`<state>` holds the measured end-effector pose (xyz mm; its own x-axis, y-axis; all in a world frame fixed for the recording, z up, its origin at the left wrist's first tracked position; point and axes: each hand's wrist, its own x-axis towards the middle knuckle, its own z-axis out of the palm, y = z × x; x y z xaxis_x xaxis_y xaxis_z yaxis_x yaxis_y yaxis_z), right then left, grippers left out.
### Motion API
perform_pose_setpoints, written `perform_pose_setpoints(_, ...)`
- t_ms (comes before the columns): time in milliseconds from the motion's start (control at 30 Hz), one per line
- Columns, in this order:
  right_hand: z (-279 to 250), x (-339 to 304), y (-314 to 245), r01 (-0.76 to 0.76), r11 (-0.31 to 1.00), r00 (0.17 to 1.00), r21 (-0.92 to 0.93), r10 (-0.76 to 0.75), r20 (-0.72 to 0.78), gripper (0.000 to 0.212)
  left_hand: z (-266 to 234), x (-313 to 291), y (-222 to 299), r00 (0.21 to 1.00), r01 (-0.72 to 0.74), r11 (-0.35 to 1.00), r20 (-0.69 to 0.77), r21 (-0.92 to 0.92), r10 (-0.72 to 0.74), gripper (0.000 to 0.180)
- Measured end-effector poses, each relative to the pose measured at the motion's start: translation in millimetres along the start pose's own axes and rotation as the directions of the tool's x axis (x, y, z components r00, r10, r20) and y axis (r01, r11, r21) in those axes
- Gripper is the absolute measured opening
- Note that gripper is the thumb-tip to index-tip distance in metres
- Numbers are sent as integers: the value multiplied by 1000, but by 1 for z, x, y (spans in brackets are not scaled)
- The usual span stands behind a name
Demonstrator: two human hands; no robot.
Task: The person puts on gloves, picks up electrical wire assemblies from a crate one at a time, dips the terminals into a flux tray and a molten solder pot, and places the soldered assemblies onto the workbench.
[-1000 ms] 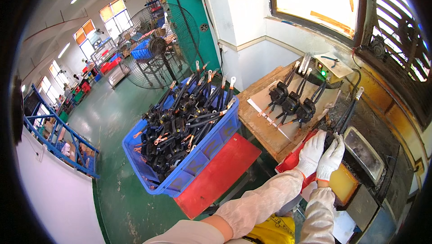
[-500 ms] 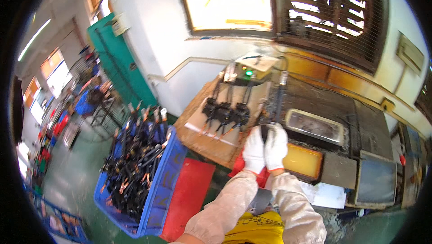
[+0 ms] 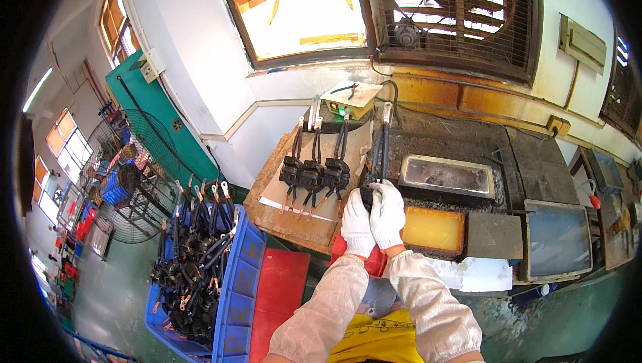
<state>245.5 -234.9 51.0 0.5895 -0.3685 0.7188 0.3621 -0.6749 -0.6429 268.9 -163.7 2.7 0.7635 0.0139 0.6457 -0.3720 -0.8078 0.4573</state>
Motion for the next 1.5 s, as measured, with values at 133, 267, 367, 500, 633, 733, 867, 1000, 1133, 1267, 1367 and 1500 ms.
perform_pose_setpoints(133,-2,0,1,-7,1000,1000,-4,7,-1,19,-2,1,5,1000,23,1000,11,4,-23,47)
perform_pose_setpoints(267,-1,-1,5,-8,1000,1000,-14,8,14,19,0,-1,3,1000,-3,999,-10,50,4,47)
perform_pose_setpoints(367,0,-3,5,-11,1000,1000,-5,12,18,20,2,-3,0,1000,12,998,-15,62,-11,48)
perform_pose_setpoints(500,2,-5,4,-24,1000,999,-2,24,33,20,-2,-2,-1,1000,22,999,-6,25,-22,51)
perform_pose_setpoints(633,-2,-3,9,-13,1000,999,-11,13,51,23,2,-4,3,999,20,1000,32,15,-21,55)
perform_pose_setpoints(733,-2,-3,15,-4,1000,998,-16,5,62,24,-1,-2,7,996,45,999,79,17,-46,53)
perform_pose_setpoints(867,0,-1,12,-19,1000,996,-20,21,91,25,1,-2,4,1000,28,996,11,80,-29,50)
perform_pose_setpoints(1000,-1,-1,17,-33,999,996,-26,36,86,24,-1,-3,11,999,37,998,15,57,-38,50)
perform_pose_setpoints(1133,1,-3,15,-62,998,993,-10,63,97,23,-5,-4,7,998,37,995,37,90,-41,51)
perform_pose_setpoints(1267,-1,-1,14,-33,999,994,-30,36,102,25,-2,-2,7,1000,-1,1000,19,30,0,51)
perform_pose_setpoints(1367,-3,0,12,-7,999,993,-36,12,119,26,-1,-4,7,999,20,994,39,105,-25,49)
perform_pose_setpoints(1500,-3,-1,13,-12,1000,995,-26,14,94,24,-1,-2,7,1000,23,996,-4,91,-23,48)
